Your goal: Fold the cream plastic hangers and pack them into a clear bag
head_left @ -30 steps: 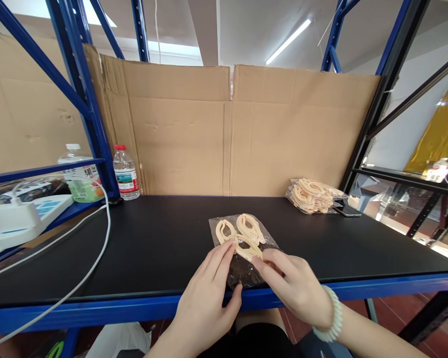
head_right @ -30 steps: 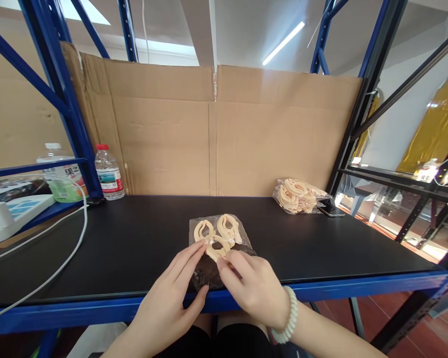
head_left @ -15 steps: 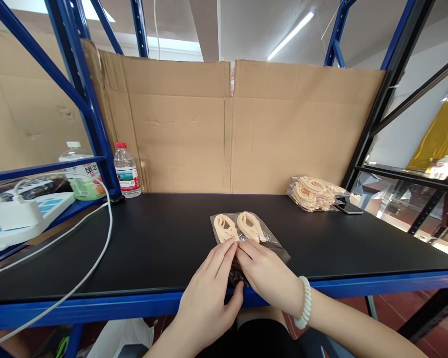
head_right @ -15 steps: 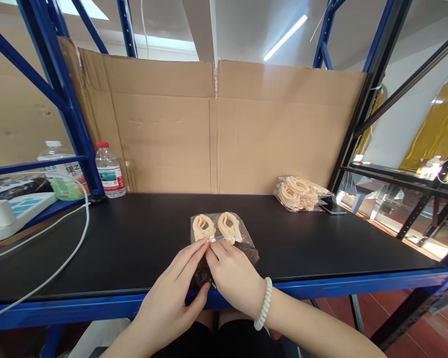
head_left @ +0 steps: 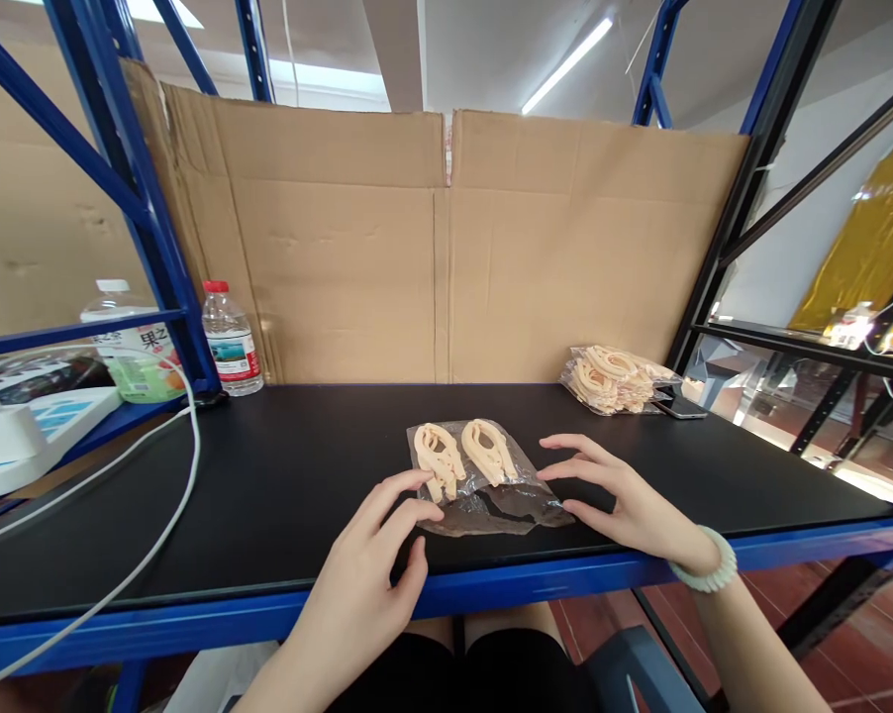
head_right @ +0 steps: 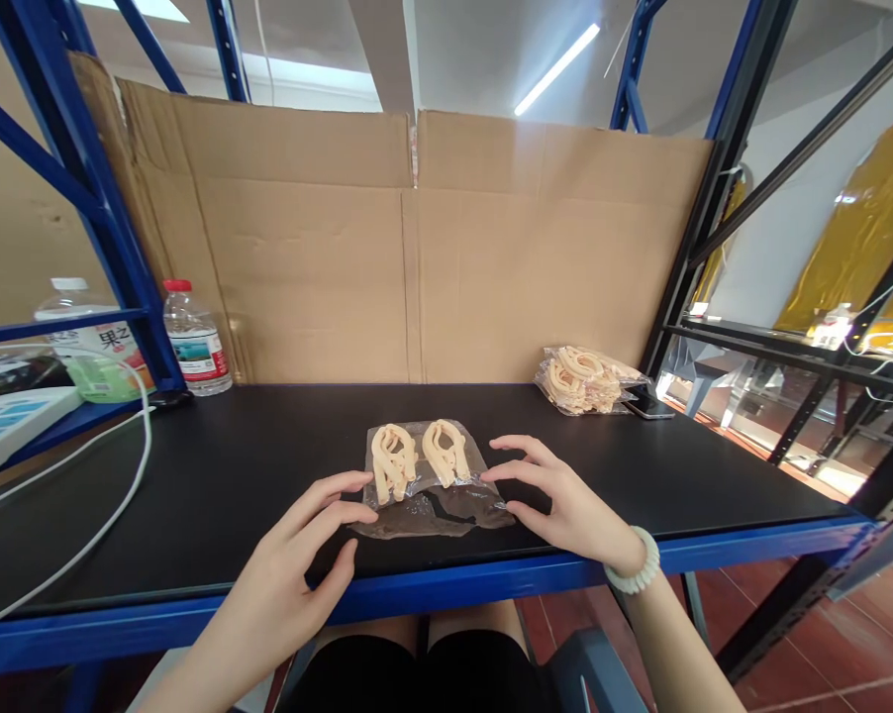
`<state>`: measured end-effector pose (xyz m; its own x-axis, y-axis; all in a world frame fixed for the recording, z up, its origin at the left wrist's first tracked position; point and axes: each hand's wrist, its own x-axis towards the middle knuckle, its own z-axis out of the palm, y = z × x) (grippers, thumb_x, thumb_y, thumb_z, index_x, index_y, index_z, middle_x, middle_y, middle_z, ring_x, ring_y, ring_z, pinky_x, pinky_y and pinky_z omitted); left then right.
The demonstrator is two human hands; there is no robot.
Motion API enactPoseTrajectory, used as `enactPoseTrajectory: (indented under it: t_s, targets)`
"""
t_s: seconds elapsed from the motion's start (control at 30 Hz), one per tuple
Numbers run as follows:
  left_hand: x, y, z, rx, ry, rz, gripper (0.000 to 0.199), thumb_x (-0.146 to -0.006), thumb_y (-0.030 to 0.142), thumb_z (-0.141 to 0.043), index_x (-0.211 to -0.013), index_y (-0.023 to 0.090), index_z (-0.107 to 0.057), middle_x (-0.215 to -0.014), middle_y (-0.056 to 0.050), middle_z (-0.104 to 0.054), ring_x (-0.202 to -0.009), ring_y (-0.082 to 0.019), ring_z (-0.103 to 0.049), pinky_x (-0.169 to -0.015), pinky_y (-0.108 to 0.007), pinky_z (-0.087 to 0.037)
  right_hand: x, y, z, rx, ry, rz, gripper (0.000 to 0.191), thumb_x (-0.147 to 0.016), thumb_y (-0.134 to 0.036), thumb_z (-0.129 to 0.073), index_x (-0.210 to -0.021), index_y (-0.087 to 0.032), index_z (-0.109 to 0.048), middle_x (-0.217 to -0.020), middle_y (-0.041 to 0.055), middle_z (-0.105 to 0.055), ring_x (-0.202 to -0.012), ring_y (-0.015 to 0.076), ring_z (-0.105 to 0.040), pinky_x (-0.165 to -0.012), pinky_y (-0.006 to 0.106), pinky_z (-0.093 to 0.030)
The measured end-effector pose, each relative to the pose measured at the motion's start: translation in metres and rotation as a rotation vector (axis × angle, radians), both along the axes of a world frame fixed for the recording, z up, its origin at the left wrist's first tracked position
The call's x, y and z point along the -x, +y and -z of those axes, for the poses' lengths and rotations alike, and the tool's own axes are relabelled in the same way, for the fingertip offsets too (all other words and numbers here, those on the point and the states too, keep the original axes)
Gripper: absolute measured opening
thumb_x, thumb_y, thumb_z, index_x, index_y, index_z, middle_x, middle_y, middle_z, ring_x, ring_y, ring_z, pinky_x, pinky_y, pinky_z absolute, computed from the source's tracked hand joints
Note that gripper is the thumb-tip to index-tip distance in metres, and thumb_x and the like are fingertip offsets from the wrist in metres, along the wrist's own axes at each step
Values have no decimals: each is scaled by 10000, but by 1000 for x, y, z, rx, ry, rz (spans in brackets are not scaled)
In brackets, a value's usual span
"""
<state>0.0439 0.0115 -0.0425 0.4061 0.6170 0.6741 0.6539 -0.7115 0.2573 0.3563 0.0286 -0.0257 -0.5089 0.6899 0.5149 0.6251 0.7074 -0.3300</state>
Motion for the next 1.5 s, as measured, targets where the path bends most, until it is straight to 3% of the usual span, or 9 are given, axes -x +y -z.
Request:
enactPoseTrajectory:
  t_s: [0.13,0.23,0.37,0.47,0.63,0.97,1.23,1.37,1.5]
  targets:
    - [-1,3,2,62,10,23,149,-840,176,-485,-933,221,-592,-1180,-74,-594,-1035,-212,-623,-854,-315,-535,-7,6,1,171,-29,-87,395,-811,-102,-519,-1159,-262,-614,-1401,76,-441,-1204,217,-526,-960,363,-486]
    - [-4,5,4,85,-31,25,119,-881,199,-459,-864,211,-576,-1077,-61,-637,-971,-189,-642,-834,-300,-532,-4,9,4,213,1,-48,342,-823,-167,-564,-1148,-255,-622,-1377,85,-472,-1200,227,-525,-970,379,-469]
    - [-6,7,4,90,-60,-35,164,-918,251,-421,-862,208,-569,-1024,-61,-661,-952,-198,-650,-807,-304,-528,8,12,11,243,155,0,193,-861,-338,-589,-976,-218,-688,-1216,93,-600,-1071,222,-593,-888,357,-498]
    - [-5,8,3,187,-88,-70,188,-942,281,-378,-933,216,-554,-910,-39,-680,-831,-179,-675,-703,-266,-529,18,11,12,280,229,-10,261,-901,-387,-528,-864,-193,-698,-1061,84,-668,-958,204,-630,-833,336,-505]
    - [-3,7,3,229,-86,-120,179,-953,302,-351,-936,223,-510,-843,-15,-679,-747,-167,-681,-622,-236,-501,23,9,11,407,305,49,313,-894,-442,-524,-887,-184,-702,-912,57,-708,-865,197,-650,-807,333,-510]
    - [2,-2,-4,223,-63,-138,91,-924,281,-395,-951,237,-469,-702,46,-642,-618,-138,-639,-569,-214,-447,20,5,7,603,410,-40,301,-861,-429,-580,-806,-149,-674,-735,28,-661,-703,141,-605,-690,278,-498]
    - [-3,1,2,177,8,-217,94,-897,250,-395,-936,233,-480,-644,64,-553,-542,-120,-557,-538,-218,-396,22,6,13,570,466,19,246,-849,-380,-601,-831,-146,-677,-726,22,-653,-690,133,-598,-679,263,-495]
    - [-3,2,3,172,104,-244,161,-865,207,-395,-989,238,-492,-587,63,-493,-545,-146,-540,-525,-234,-378,24,7,15,533,465,81,210,-844,-346,-607,-946,-164,-636,-699,-1,-646,-663,128,-591,-675,259,-492]
    - [-4,3,3,163,163,-225,244,-844,160,-406,-1046,242,-515,-721,17,-557,-661,-173,-568,-593,-266,-425,27,6,15,482,462,82,216,-857,-294,-587,-1041,-204,-517,-636,-51,-599,-619,119,-558,-648,248,-471]
